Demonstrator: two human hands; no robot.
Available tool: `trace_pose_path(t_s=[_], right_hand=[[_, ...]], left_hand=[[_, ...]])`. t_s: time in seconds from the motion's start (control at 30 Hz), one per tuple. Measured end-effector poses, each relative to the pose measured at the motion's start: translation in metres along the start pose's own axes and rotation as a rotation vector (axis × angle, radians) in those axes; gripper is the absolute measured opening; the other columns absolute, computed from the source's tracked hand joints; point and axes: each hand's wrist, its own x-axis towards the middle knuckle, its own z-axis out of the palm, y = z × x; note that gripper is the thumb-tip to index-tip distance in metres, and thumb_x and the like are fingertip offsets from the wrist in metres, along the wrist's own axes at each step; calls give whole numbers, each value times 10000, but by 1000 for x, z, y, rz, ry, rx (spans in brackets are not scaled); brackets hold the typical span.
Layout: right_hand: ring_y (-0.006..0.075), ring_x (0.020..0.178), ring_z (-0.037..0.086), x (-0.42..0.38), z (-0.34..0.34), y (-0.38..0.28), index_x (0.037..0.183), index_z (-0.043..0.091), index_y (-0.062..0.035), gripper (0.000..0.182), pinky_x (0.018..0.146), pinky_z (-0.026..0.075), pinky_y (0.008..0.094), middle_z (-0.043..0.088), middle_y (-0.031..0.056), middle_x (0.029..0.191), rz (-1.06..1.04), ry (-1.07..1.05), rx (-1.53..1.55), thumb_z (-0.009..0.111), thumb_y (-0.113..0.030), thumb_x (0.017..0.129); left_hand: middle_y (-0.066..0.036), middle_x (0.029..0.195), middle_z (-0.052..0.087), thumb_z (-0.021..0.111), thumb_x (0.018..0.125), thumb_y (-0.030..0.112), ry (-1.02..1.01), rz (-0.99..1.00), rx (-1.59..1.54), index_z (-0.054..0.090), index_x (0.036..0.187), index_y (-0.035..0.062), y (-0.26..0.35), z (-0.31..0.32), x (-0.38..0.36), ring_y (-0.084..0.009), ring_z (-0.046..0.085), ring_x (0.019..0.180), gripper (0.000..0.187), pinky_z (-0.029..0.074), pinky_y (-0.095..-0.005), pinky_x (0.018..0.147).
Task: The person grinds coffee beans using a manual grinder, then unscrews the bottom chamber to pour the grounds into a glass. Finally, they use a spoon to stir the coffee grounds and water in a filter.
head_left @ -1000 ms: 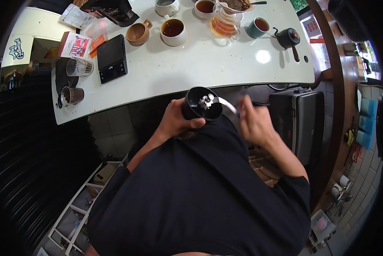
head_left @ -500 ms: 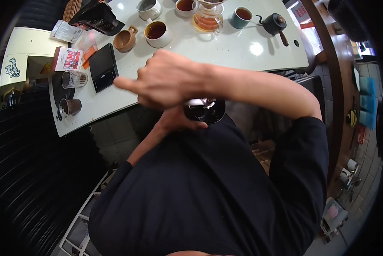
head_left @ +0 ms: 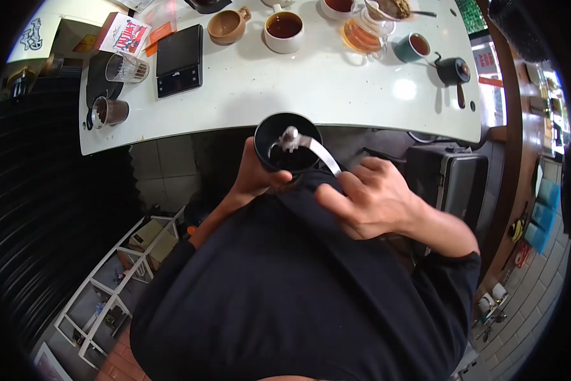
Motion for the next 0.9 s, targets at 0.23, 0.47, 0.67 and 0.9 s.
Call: trace_pose_path(t_s=[0.23, 0.47, 0.67, 0.9], right_hand=[[121, 344, 424, 63, 6, -19, 881, 488, -128, 96, 370, 306, 312, 348, -32, 425, -358, 139, -33, 539, -187, 825], [363, 596, 624, 130, 20, 109, 1298, 530, -67, 467, 489, 425, 483, 640, 148, 678, 79, 2, -5, 556, -141, 838], [303, 426, 491, 6, 33, 44, 1034, 556, -88, 261, 437, 377, 439, 494, 104, 549, 303, -171, 123, 597, -141, 782], [114, 412, 396, 85, 21, -35, 868, 394, -156, 220, 448, 283, 282, 341, -31, 529, -229, 193, -235, 588, -260, 870]], left_hand=[[-102, 1136, 670, 866, 726, 533, 20, -209, 512, 542, 1260, -17, 1, 18, 11, -183, 686, 948, 832, 569, -360, 858], [-80, 955, 712, 944, 495, 621, -192, 266, 504, 652, 1067, -19, 10, 11, 14, -205, 700, 892, 907, 549, -336, 840], [-79, 921, 724, 920, 582, 593, 153, 124, 368, 693, 1047, 15, 8, -21, 12, -199, 710, 833, 776, 560, -332, 785], [-90, 1081, 674, 960, 597, 320, 161, 882, 846, 575, 1276, -1, -8, 10, 26, -159, 648, 848, 844, 540, -314, 736]])
